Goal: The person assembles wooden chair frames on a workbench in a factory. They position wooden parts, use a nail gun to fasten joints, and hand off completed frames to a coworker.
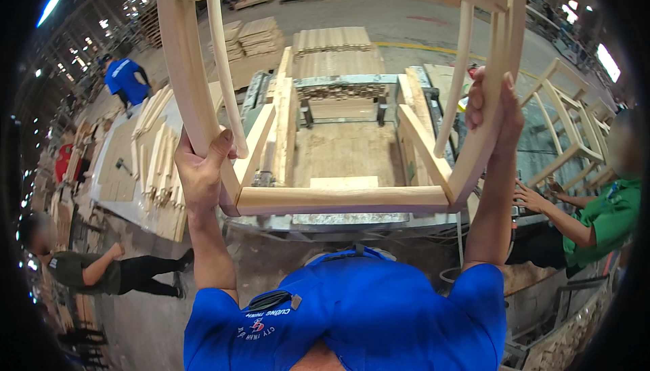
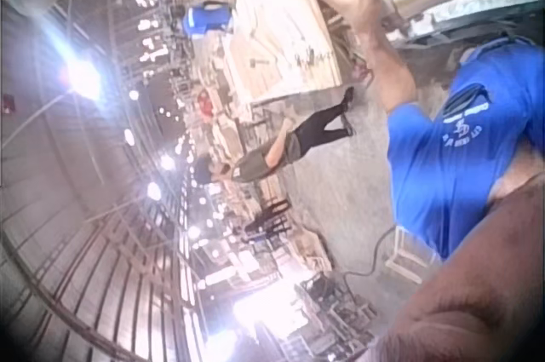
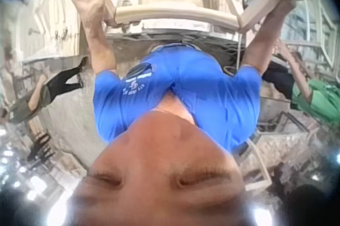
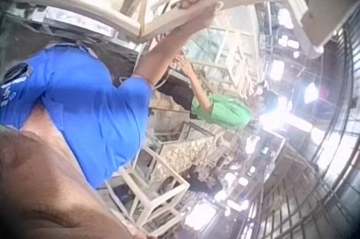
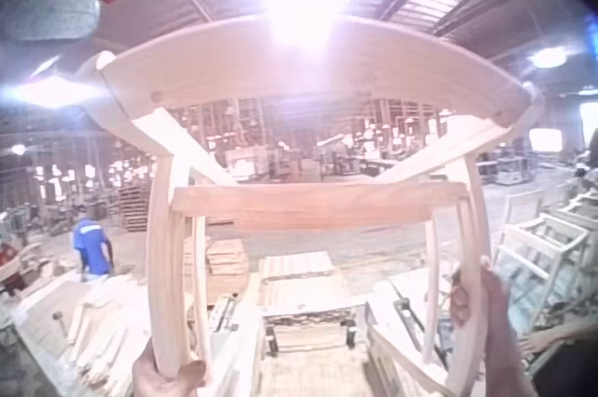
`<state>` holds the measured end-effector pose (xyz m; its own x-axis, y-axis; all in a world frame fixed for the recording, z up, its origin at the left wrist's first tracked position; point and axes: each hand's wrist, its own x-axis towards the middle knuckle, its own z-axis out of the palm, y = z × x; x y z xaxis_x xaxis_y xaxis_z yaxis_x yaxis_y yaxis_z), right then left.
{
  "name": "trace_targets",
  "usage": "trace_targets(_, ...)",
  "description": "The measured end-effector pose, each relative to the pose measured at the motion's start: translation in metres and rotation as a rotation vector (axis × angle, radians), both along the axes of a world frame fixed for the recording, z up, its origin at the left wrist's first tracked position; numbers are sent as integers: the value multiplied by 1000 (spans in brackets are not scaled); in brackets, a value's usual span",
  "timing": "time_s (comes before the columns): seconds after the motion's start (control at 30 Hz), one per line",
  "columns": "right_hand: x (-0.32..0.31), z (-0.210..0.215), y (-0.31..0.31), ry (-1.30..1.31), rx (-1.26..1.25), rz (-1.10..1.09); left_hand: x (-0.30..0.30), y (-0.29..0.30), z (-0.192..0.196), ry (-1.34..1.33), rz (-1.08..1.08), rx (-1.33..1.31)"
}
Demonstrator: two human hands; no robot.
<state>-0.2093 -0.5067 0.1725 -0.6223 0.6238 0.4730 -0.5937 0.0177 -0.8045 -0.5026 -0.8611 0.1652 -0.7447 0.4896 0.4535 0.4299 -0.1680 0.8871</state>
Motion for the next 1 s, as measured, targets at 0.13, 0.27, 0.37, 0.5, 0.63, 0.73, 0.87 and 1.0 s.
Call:
trace_targets(0.13,-3,-12,7,-38,-30,-47,-27,18,-26,-57,-110,22)
trace_targets(0.27,-18,-25,16,-106,-103,-91,-42,31,-41,-107,-124,2)
trace_targets(0.37,-30,-39,27,-179,-182,-112,-51,43,-57,-136,-94,-59)
trace_targets(0.5,-38,-57,61,-297,-239,-87,-56,72,-73,-204,-64,-131)
trace_targets(0.63,-60,-84,99,-394,-307,-77,-65,95,-86,-267,-36,-151)
trace_targets(0.73,-80,-102,116,-450,-257,-122,-78,109,-102,-280,-62,-184)
trace_targets(0.87,-97,-125,147,-479,-304,-44,-94,131,-122,-346,-67,-234)
trace_targets(1.0,-126,-156,155,-533,-296,-84,-117,144,-150,-441,-35,-315)
